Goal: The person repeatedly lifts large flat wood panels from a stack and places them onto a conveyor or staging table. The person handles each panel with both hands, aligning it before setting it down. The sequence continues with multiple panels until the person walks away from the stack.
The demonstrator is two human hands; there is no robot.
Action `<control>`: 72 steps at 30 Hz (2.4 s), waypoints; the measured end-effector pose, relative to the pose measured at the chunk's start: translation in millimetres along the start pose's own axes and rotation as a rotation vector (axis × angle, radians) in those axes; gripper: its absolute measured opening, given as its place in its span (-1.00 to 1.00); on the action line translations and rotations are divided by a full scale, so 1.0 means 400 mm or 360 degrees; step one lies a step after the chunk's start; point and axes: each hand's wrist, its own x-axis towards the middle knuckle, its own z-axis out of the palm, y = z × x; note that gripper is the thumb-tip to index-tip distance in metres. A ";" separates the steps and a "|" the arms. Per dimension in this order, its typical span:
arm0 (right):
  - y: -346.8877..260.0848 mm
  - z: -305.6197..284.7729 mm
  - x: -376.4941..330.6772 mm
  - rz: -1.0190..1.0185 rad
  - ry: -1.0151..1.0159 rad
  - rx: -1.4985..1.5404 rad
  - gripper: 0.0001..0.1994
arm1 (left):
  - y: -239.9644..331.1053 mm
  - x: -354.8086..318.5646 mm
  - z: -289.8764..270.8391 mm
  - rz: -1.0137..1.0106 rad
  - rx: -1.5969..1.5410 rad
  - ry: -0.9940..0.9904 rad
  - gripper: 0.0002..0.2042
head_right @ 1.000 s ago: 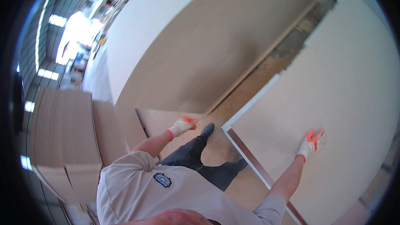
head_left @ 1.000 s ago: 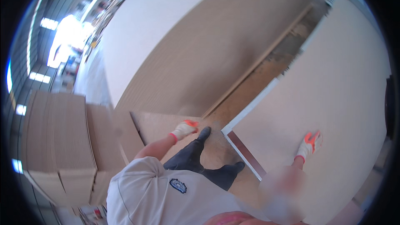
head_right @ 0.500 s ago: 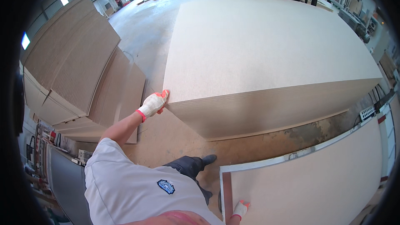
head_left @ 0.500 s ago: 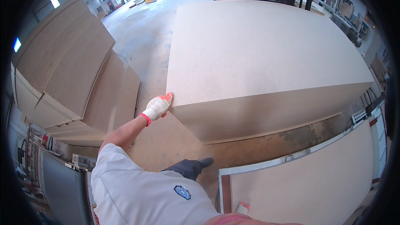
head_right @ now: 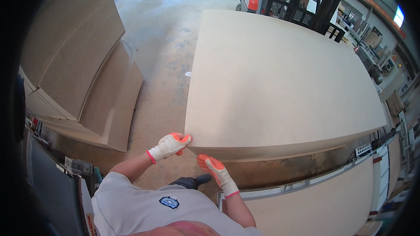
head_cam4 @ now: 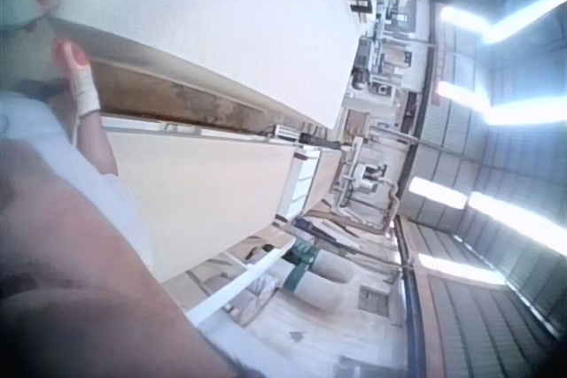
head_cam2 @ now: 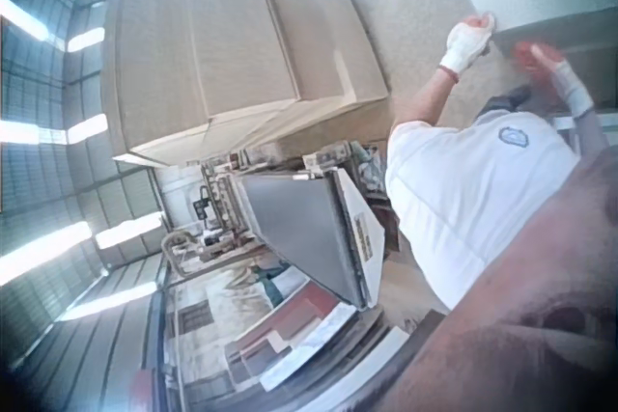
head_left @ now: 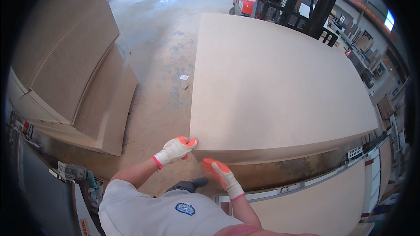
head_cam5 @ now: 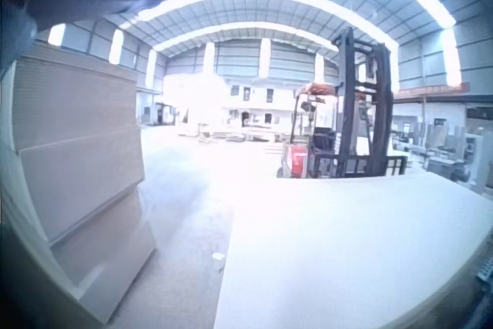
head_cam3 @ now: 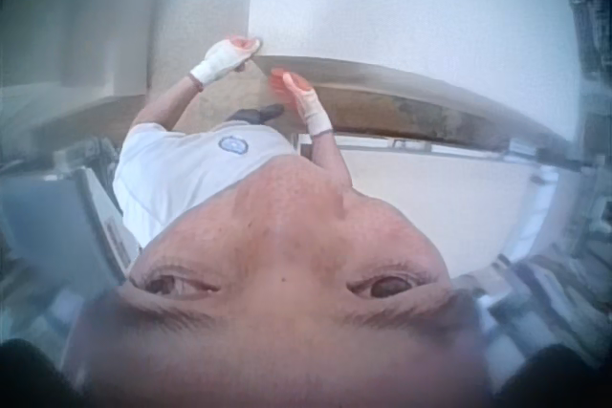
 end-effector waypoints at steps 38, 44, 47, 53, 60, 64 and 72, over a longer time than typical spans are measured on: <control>-0.021 0.126 -0.010 -0.0419 0.0147 0.0751 -0.70 | 0.074 -0.003 0.145 0.2170 -0.0717 0.0765 -0.63; 0.139 0.116 -0.199 -0.0566 0.0721 0.0833 -0.57 | 0.042 -0.148 0.307 0.2291 0.0116 0.0064 -0.63; 0.276 0.086 -0.426 -0.0733 0.0905 0.0833 -0.66 | -0.020 -0.284 0.389 0.2726 -0.0345 -0.0183 -0.59; 0.626 0.054 -1.011 -0.1006 0.1721 0.0768 -0.54 | -0.166 -0.237 0.338 0.2395 -0.0064 0.0760 -0.51; 0.958 0.125 -1.399 -0.2328 0.2171 0.1495 -0.35 | -0.356 -0.027 -0.017 0.1160 0.0178 0.1690 -0.47; 1.005 0.126 -1.380 -0.2311 0.2510 0.1301 -0.27 | -0.464 -0.096 0.024 0.0903 0.0134 0.1407 -0.47; 1.019 0.208 -1.387 -0.1973 0.2770 0.1145 -0.31 | -0.662 -0.295 0.195 0.1025 0.0069 0.1297 -0.58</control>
